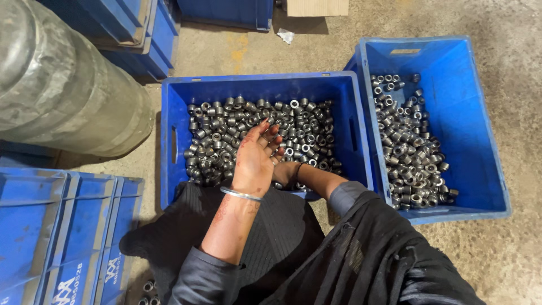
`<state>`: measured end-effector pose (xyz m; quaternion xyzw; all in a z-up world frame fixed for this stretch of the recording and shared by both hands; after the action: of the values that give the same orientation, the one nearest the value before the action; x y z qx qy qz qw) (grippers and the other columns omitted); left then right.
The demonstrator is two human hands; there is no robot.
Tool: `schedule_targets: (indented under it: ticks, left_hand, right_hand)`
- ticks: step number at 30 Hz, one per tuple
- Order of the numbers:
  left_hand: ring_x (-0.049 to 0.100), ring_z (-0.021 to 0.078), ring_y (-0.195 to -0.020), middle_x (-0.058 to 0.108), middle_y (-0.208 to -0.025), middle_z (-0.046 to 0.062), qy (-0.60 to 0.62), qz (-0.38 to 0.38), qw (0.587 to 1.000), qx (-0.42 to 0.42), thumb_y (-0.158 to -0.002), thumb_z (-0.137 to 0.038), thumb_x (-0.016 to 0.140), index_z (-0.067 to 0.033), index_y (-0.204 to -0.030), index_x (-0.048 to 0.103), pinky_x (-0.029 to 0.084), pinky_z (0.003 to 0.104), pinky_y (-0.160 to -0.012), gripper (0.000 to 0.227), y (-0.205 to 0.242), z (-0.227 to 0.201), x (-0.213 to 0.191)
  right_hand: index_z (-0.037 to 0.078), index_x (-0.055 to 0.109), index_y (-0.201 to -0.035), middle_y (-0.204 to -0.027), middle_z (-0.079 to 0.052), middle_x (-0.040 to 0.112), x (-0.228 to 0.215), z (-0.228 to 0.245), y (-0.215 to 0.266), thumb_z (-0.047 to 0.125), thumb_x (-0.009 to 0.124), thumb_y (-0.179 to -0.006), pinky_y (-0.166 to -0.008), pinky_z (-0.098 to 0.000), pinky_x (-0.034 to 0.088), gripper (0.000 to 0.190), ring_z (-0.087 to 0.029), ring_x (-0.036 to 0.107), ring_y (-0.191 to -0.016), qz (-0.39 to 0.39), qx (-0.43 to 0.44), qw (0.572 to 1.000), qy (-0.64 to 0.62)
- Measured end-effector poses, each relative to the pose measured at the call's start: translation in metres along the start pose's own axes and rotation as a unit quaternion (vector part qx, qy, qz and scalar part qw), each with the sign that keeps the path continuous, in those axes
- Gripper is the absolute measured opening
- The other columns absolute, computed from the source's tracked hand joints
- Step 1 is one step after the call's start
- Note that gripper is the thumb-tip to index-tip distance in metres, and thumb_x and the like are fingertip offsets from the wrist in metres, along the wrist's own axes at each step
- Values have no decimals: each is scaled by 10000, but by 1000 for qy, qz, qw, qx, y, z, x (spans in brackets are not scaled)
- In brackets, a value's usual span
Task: The person sits on the floor and repeatedly scoops small metal parts from one blue bin, briefly inspects them in their hands, and transfers them to a second blue bin. The process continues throughout the clip with no tools used.
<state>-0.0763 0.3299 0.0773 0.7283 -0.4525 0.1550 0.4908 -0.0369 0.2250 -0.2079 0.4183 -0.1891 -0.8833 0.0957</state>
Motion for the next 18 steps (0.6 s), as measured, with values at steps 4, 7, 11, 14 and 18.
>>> schedule_targets:
  ticks: [4,7,11,14,18]
  left_hand:
    - [624,161,-891,698,-1011,-4,-9,-7,1000,2,-962,-302,616,-150,-1102,641,484,361,-795,208,2,1,2]
    - [624,159,-885,705,-1000,-8,-12,-1,1000,-4,-965,-301,628,-148,-1085,636,481,361,-791,194,1,0,3]
    - [631,159,-874,709,-984,-12,-15,-2,1000,3,-957,-302,626,-151,-1069,635,490,356,-785,189,0,-1,3]
    - [635,162,-876,705,-984,-7,-17,-6,1000,3,-960,-305,632,-142,-1079,635,485,356,-766,201,0,-1,3]
    - [629,153,-872,709,-999,2,-14,4,1000,11,-956,-294,627,-140,-1106,642,497,352,-769,215,-6,6,-3]
  right_hand:
    - [7,669,-1163,-1126,-219,717,-1,-1,0,29,700,-735,-898,-421,563,430,-370,689,-1071,-15,-5,1000,-15]
    - [5,679,-1162,-1137,-214,720,3,-12,-2,43,723,-745,-927,-414,554,422,-367,679,-1095,-32,-15,999,-9]
    - [-36,629,-1193,-1123,-230,700,9,-25,-1,121,844,-663,-916,-426,527,593,-383,657,-1066,-62,-68,994,-59]
    - [-18,637,-1235,-1152,-221,701,2,-30,12,108,848,-648,-915,-430,528,636,-379,659,-1060,-117,-96,985,-86]
    - [26,705,-1173,-1061,-133,762,-18,-25,30,150,856,-739,-856,-375,581,476,-271,722,-960,-73,-12,980,-183]
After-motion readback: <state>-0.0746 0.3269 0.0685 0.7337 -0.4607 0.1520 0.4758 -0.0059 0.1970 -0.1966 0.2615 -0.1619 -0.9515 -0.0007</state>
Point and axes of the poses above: each hand's wrist, its own y-axis away from the middle knuckle, its own x-axis out of the palm, z = x × y, the point moved 4 cm from there along -y, towards the middle knuckle
